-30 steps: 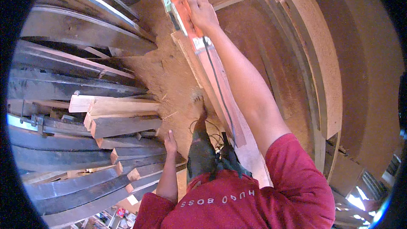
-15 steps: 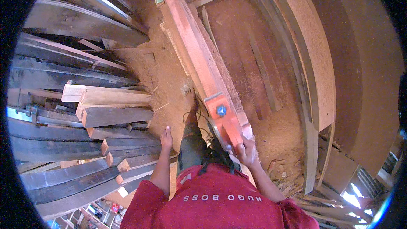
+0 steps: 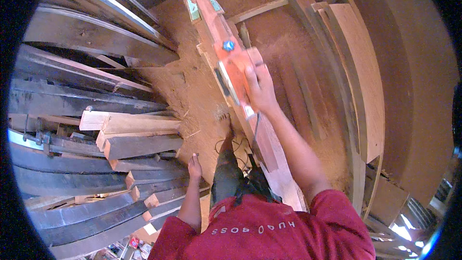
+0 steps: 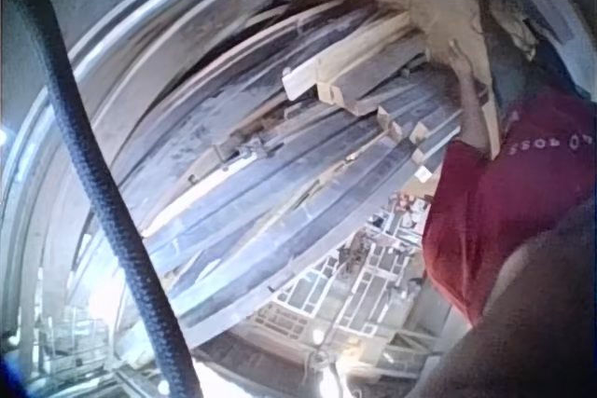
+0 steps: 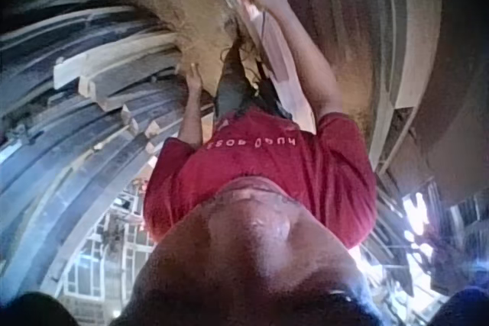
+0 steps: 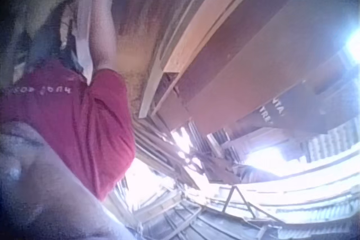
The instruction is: The person sands the surface of a long wooden beam using an electric sander, periodically lifting and turning the beam to check the progress.
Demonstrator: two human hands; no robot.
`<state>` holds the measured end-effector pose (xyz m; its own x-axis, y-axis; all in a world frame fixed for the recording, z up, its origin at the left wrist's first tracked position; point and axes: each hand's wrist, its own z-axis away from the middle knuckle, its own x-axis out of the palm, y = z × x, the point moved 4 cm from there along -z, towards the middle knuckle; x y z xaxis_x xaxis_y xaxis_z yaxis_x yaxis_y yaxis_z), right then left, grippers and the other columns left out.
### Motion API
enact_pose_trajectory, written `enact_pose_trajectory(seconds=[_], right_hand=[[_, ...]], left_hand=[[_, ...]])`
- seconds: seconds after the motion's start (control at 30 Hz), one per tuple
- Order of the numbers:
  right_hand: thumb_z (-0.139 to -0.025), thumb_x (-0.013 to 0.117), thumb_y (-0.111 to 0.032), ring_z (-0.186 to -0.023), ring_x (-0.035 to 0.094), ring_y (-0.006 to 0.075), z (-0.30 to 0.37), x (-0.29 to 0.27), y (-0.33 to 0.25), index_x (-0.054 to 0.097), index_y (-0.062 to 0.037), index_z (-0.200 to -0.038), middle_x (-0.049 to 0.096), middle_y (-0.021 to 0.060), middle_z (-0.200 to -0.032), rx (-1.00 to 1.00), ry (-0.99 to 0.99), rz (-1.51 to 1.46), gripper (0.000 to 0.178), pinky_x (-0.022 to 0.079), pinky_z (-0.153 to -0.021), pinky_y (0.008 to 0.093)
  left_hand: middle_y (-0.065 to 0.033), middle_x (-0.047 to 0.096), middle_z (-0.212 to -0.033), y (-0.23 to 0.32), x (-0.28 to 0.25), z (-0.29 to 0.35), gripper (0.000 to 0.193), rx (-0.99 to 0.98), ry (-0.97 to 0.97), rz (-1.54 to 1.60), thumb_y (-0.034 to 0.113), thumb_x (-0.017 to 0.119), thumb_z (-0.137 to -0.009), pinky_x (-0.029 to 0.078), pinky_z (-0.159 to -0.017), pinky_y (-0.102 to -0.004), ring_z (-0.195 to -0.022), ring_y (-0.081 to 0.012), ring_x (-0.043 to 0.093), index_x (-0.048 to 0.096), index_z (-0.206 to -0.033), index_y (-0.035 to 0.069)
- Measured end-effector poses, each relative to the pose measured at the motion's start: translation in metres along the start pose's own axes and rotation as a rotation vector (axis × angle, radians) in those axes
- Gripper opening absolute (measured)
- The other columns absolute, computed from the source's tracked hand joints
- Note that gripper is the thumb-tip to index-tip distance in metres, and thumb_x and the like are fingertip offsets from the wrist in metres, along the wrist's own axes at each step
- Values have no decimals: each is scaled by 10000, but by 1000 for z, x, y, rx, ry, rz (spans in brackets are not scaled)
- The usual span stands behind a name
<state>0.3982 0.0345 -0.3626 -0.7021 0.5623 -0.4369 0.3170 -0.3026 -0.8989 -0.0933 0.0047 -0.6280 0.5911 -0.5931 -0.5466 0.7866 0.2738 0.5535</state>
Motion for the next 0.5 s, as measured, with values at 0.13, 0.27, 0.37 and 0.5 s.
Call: enact_pose_trajectory(seconds=[0.13,0.27,0.37,0.5], right_hand=[[-1017,455,-493,-873,665,433,-109,19,1,680,-11,-933,667,242,-839,-153,241,-28,539,505,-753,487],[-970,460,-594,-1079,618,459,-217,47,0,635,-49,-1105,668,252,-1093,-8,200,-31,588,482,-894,517],[-960,467,-603,-1065,619,465,-247,32,29,631,-49,-1089,670,250,-1075,51,167,-100,592,483,-903,515],[-957,487,-584,-1056,616,473,-188,28,31,631,-41,-1061,670,250,-1057,109,211,-144,572,484,-898,518]], left_hand=[[-276,651,-1203,23,0,-7,603,2,45,-9,466,346,-1061,437,-1009,-473,-1168,-417,596,662,-1192,-30],[-267,660,-1207,-10,-9,-23,630,-112,52,58,493,343,-1060,461,-994,-445,-1154,-373,619,655,-1210,-34],[-252,665,-1216,1,12,-24,642,-57,2,206,502,340,-1061,477,-980,-429,-1133,-335,636,642,-1240,-36],[-232,686,-1182,-8,0,-2,659,-82,7,152,514,339,-1061,491,-960,-431,-1046,-324,665,647,-1241,-40]])
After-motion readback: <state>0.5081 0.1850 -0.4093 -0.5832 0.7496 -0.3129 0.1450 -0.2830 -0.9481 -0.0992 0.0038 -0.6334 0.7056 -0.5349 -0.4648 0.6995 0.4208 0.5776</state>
